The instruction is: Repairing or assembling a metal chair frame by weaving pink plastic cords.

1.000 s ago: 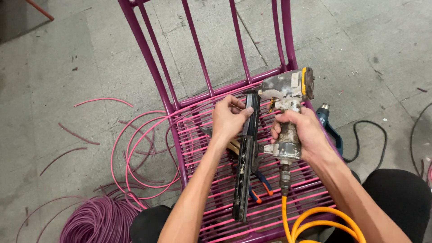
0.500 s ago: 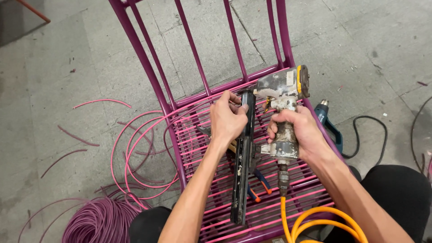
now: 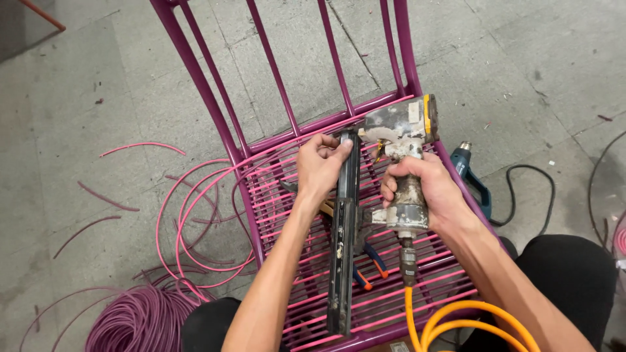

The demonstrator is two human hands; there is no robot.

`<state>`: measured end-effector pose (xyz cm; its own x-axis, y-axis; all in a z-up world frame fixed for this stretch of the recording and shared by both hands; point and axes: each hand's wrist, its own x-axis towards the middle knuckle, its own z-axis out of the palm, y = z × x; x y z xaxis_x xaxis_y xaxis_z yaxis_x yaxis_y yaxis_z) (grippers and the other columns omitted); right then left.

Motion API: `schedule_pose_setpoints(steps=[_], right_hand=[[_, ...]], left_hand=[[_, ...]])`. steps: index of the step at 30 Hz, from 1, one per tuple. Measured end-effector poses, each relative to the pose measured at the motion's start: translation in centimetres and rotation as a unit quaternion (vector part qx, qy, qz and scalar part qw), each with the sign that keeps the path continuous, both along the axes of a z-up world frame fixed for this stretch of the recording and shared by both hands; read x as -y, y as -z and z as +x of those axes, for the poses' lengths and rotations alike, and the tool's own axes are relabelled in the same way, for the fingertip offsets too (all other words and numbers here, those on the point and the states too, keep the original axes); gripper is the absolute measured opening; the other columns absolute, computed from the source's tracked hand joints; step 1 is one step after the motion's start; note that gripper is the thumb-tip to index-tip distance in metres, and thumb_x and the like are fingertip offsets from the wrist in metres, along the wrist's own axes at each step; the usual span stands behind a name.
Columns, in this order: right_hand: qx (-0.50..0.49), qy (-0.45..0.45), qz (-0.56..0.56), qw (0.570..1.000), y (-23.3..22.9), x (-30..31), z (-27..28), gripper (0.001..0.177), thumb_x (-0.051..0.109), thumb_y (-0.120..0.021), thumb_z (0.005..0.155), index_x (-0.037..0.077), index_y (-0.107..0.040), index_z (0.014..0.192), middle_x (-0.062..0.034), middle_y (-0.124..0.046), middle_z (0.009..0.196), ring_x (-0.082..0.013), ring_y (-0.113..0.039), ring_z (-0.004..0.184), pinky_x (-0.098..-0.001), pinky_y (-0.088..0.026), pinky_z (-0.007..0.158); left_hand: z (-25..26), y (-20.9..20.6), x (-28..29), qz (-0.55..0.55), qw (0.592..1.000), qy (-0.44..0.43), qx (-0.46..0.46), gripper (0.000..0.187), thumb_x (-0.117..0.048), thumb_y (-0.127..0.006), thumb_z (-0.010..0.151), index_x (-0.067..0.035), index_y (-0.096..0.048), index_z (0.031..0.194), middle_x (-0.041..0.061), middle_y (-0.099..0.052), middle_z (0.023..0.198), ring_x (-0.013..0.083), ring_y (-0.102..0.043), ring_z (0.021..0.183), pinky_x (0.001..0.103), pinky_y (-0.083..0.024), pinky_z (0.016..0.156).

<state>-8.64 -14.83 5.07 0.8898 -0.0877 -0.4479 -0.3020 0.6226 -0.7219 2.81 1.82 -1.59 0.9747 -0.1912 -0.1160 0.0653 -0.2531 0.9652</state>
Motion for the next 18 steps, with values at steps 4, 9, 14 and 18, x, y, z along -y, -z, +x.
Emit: schedule_pose_setpoints(steps=[4,9,14,18], right_hand=[[0.034,-0.019,-0.024,0.999,0.0,0.1,-0.1,0.008,0.003,-0.058,0.083,-0.001,-0.056,0.089,-0.0124,-0.059,0.066,-0.0247,-0.062,0.058,-0.0418,-0.056,0.055],[0.031,-0.008,-0.019,0.999,-0.3,0.2,-0.3,0.012,0.004,-0.058,0.081,0.0,-0.058,0.092,-0.011,-0.058,0.066,-0.0236,-0.061,0.057,-0.0417,-0.055,0.054],[0.032,-0.027,-0.023,0.999,-0.1,-0.4,-0.2,0.011,0.005,-0.057,0.081,-0.001,-0.058,0.09,-0.0126,-0.059,0.065,-0.0242,-0.061,0.057,-0.0422,-0.055,0.054],[0.025,-0.013,-0.027,0.999,0.8,-0.6,0.2,0.011,0.006,-0.058,0.082,0.0,-0.057,0.091,-0.0117,-0.059,0.066,-0.0242,-0.061,0.058,-0.0429,-0.056,0.056]], left_hand=[[0.4,0.1,-0.3,-0.052,0.997,0.038,-0.038,0.017,-0.014,-0.077,0.089,-0.001,-0.067,0.095,0.001,-0.068,0.068,0.0053,-0.058,0.058,0.024,-0.044,0.051],[0.1,-0.5,-0.2,-0.078,0.996,0.041,-0.03,0.013,-0.011,-0.075,0.088,-0.002,-0.068,0.093,0.0,-0.071,0.069,0.0038,-0.062,0.06,0.022,-0.048,0.053],[0.1,0.4,-0.2,-0.052,0.999,-0.006,0.002,0.01,-0.008,-0.077,0.087,-0.001,-0.07,0.087,-0.001,-0.065,0.065,0.0032,-0.054,0.058,0.023,-0.042,0.053],[0.6,1.0,-0.5,-0.041,0.999,-0.015,-0.019,0.014,-0.014,-0.076,0.09,0.0,-0.071,0.089,-0.002,-0.061,0.065,0.0039,-0.048,0.057,0.024,-0.038,0.05]])
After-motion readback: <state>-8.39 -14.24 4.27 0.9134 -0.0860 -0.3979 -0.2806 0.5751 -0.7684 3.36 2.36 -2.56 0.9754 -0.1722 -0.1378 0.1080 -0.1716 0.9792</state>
